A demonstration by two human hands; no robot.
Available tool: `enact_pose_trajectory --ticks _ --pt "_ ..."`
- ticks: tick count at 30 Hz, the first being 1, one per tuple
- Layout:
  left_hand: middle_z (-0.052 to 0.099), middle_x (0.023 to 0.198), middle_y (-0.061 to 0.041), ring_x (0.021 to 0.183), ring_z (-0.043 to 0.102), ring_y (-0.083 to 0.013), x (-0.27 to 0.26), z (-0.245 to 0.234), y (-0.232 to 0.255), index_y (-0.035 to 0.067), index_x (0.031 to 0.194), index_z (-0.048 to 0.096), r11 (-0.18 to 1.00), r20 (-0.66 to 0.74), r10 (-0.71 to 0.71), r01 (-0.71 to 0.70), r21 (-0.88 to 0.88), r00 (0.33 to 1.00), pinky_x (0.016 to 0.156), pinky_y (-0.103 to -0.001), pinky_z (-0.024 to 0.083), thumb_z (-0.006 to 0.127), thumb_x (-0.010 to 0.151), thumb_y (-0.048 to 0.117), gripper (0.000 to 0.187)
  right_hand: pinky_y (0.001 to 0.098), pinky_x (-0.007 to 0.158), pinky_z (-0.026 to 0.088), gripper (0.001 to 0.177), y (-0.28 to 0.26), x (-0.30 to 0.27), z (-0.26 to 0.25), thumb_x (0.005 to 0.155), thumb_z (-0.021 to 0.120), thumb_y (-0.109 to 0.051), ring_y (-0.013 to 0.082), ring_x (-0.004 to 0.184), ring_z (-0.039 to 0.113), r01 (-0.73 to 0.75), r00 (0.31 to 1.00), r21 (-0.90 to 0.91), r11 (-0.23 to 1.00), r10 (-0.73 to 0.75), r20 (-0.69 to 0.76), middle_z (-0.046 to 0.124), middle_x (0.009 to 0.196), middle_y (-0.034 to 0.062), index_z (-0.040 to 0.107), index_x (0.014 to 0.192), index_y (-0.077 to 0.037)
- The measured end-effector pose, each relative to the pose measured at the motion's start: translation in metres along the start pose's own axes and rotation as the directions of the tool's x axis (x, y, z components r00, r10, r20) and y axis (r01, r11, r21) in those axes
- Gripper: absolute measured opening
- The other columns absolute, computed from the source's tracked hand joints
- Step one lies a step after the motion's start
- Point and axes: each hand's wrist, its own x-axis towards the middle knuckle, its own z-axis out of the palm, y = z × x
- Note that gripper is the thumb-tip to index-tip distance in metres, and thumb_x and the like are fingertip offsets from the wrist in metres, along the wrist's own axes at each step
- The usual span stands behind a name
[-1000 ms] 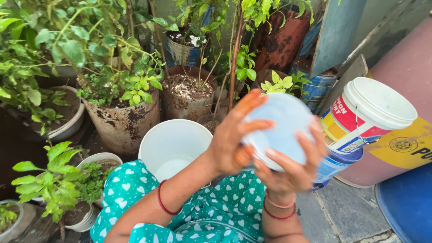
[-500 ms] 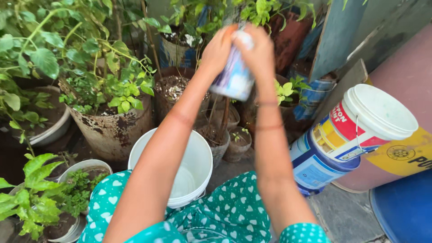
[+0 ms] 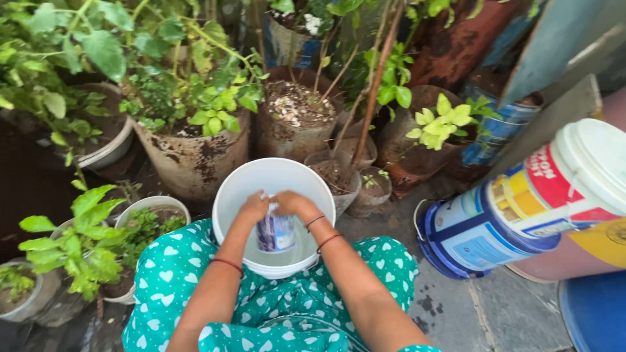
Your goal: The person repeatedly dips a small container into a bucket of water and washes it by hand.
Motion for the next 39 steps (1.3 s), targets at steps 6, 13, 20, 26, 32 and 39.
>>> enact_pose_trajectory --ticks 6,13,20,26,32,39 --pt "0.067 0.138 -0.019 0.13 0.063 -0.0345 -0.024 0.018 -0.016 0.011 0.125 0.073 0.881 0.425 -0.177 -0.05 0.471 0.888 0.109 -0.042 0.05 0.06 0.091 0.034 0.043 0.0473 0.092 0.055 0.027 -0.025 0.015 0.068 0.084 0.068 -0.029 0.039 0.1 0.071 -0.037 0.995 -0.22 0.975 0.057 0.085 0.074 0.103 0.023 0.081 0.096 -0.008" --pt "0.057 0.142 -0.011 0.135 0.052 -0.0299 -0.022 0.04 -0.031 0.011 0.127 0.069 0.82 0.272 -0.282 0.084 0.566 0.92 0.109 -0.047 0.045 0.062 0.091 0.025 0.039 0.0494 0.091 0.055 0.026 -0.019 0.037 0.07 0.087 0.061 -0.026 0.0391 0.101 0.071 0.008 0.994 -0.286 0.958 0.024 0.109 0.074 0.104 0.0227 0.08 0.093 -0.009" --pt "0.052 0.144 -0.011 0.135 0.049 -0.0287 -0.019 0.059 -0.04 0.002 0.142 0.052 0.797 0.33 -0.213 -0.031 0.603 0.92 0.105 -0.052 0.043 0.057 0.093 0.024 0.054 0.0493 0.094 0.053 0.03 -0.004 0.043 0.078 0.09 0.061 -0.031 0.0387 0.107 0.068 -0.078 0.981 -0.169 0.983 0.106 0.165 0.073 0.112 0.0207 0.075 0.107 -0.01" --pt "0.051 0.147 -0.008 0.137 0.047 -0.0268 -0.017 0.062 -0.041 0.003 0.145 0.049 0.786 0.365 -0.225 -0.053 0.616 0.904 0.11 -0.052 0.039 0.055 0.092 0.022 0.056 0.0483 0.095 0.053 0.032 -0.001 0.043 0.076 0.095 0.056 -0.031 0.0377 0.109 0.069 -0.015 0.991 -0.116 0.993 0.03 0.129 0.073 0.115 0.0199 0.074 0.112 -0.011" --pt "0.054 0.143 -0.007 0.131 0.051 -0.0283 -0.013 0.049 -0.03 0.01 0.148 0.047 0.832 0.26 -0.128 -0.039 0.553 0.957 0.11 -0.06 0.034 0.05 0.095 0.022 0.054 0.0479 0.093 0.053 0.03 0.004 0.044 0.062 0.091 0.06 -0.028 0.0386 0.108 0.067 -0.142 0.985 -0.068 0.988 0.147 0.088 0.071 0.115 0.0201 0.072 0.114 -0.011" --pt "0.062 0.141 -0.002 0.139 0.052 -0.0224 -0.008 0.026 -0.011 0.017 0.128 0.065 0.918 -0.01 -0.061 0.06 0.392 0.998 0.116 -0.054 0.037 0.044 0.104 0.028 0.034 0.0516 0.086 0.055 0.025 -0.005 0.032 0.032 0.095 0.057 -0.024 0.0408 0.1 0.07 -0.018 0.997 -0.107 0.994 0.01 -0.08 0.072 0.106 0.0233 0.074 0.108 -0.011"
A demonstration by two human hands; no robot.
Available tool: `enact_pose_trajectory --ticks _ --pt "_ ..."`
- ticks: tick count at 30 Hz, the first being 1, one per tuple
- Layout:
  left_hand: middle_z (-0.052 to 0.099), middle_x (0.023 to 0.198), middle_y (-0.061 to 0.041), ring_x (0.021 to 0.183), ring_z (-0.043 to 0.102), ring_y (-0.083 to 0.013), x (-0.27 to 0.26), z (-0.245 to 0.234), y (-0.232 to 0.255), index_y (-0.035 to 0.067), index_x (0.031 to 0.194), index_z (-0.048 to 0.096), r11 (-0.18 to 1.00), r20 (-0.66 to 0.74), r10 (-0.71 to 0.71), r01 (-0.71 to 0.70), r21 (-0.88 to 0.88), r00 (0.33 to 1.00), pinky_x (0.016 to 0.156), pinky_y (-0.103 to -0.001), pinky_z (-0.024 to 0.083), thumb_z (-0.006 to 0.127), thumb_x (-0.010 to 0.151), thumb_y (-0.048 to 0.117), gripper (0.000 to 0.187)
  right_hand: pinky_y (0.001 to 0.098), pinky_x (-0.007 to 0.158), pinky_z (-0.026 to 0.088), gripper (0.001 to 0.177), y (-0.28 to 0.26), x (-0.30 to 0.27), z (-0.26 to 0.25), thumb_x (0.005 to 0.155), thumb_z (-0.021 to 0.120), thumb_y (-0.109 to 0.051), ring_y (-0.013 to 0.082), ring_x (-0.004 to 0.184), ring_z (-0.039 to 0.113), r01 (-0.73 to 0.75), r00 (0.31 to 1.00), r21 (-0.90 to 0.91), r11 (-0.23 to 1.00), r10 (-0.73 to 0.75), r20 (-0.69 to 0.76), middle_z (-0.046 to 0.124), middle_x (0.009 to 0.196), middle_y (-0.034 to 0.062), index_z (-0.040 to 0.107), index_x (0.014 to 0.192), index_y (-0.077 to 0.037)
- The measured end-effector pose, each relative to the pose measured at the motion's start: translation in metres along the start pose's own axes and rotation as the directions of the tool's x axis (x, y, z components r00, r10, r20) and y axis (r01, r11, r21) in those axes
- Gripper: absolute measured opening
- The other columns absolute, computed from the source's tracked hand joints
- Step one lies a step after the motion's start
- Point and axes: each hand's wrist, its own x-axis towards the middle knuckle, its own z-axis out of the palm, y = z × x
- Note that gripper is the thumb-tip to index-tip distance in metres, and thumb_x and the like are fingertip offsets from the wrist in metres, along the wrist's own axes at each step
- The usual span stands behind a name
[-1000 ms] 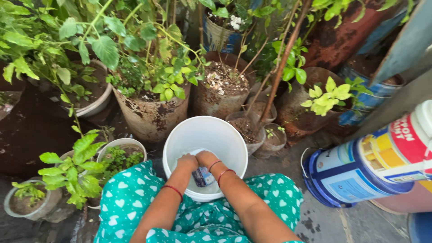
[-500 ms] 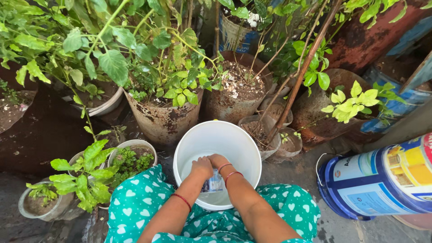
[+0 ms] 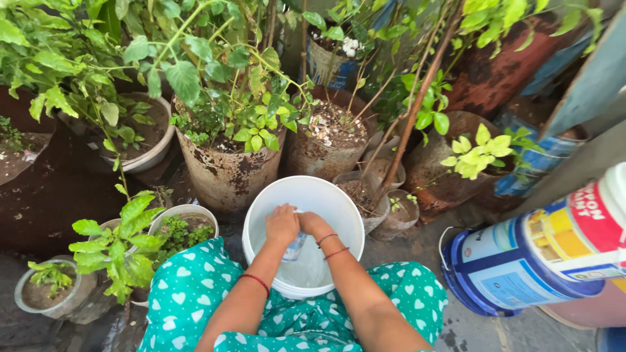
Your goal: The person repeatedly dips a small container into a bucket of water and washes it by hand.
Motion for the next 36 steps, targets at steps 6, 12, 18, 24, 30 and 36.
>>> enact_pose_trajectory --ticks 6,12,18,24,30,36 --pt "0.052 0.149 -0.01 0.139 0.045 -0.0306 -0.009 -0.024 0.007 0.017 0.134 0.059 0.959 -0.388 -0.026 -0.087 -0.27 0.921 0.107 -0.059 0.037 0.05 0.099 0.04 0.043 0.0544 0.087 0.051 0.033 -0.007 -0.049 -0.038 0.092 0.07 -0.032 0.0457 0.102 0.065 -0.073 0.94 0.133 0.988 0.113 -0.322 0.072 0.104 0.024 0.069 0.105 -0.002" --pt "0.05 0.15 -0.017 0.141 0.045 -0.0352 -0.064 -0.109 0.058 0.016 0.142 0.051 0.641 -0.338 0.106 -0.324 -0.696 0.935 0.115 -0.047 0.039 0.043 0.104 0.039 0.045 0.0466 0.088 0.044 0.027 -0.094 -0.152 -0.144 0.085 0.077 -0.029 0.0355 0.102 0.057 -0.032 0.716 -0.028 0.999 0.003 -0.698 0.065 0.097 0.0142 0.071 0.099 -0.006" --pt "0.03 0.164 -0.028 0.152 0.032 -0.0425 -0.141 -0.184 0.121 0.006 0.141 0.045 0.348 -0.717 0.321 -0.781 -0.518 0.619 0.124 -0.049 0.025 0.047 0.106 0.046 0.053 0.0449 0.096 0.039 0.023 -0.182 -0.258 -0.227 0.082 0.083 -0.026 0.0314 0.105 0.056 0.056 0.434 -0.213 0.975 -0.216 -0.875 0.061 0.098 0.0066 0.072 0.099 -0.014" --pt "0.034 0.169 -0.026 0.16 0.033 -0.0397 -0.21 -0.236 0.181 0.01 0.131 0.05 0.04 -0.805 0.345 -0.864 -0.502 0.483 0.133 -0.05 0.02 0.044 0.11 0.055 0.05 0.059 0.124 0.032 0.065 -0.219 -0.322 -0.261 0.076 0.09 -0.038 0.0453 0.148 0.036 0.156 0.146 -0.146 0.977 -0.17 -0.975 0.039 0.15 0.0204 0.06 0.13 -0.017" --pt "0.034 0.166 -0.027 0.156 0.037 -0.0392 -0.26 -0.274 0.214 0.01 0.132 0.053 -0.148 -0.767 0.482 -0.824 -0.547 0.423 0.132 -0.049 0.028 0.043 0.109 0.059 0.055 0.0657 0.127 0.031 0.072 -0.222 -0.38 -0.272 0.071 0.089 -0.052 0.0445 0.15 0.035 -0.06 0.035 -0.341 0.938 -0.339 -0.94 0.042 0.151 0.0133 0.055 0.127 -0.022" --pt "0.029 0.166 -0.027 0.157 0.036 -0.0389 -0.284 -0.302 0.244 0.014 0.143 0.05 -0.215 -0.758 0.618 -0.882 -0.42 0.21 0.127 -0.046 0.029 0.038 0.114 0.058 0.054 0.0628 0.118 0.042 0.054 -0.226 -0.42 -0.271 0.079 0.086 -0.054 0.0417 0.153 0.038 -0.188 -0.091 -0.378 0.906 -0.4 -0.912 0.041 0.146 0.0026 0.054 0.114 -0.028"
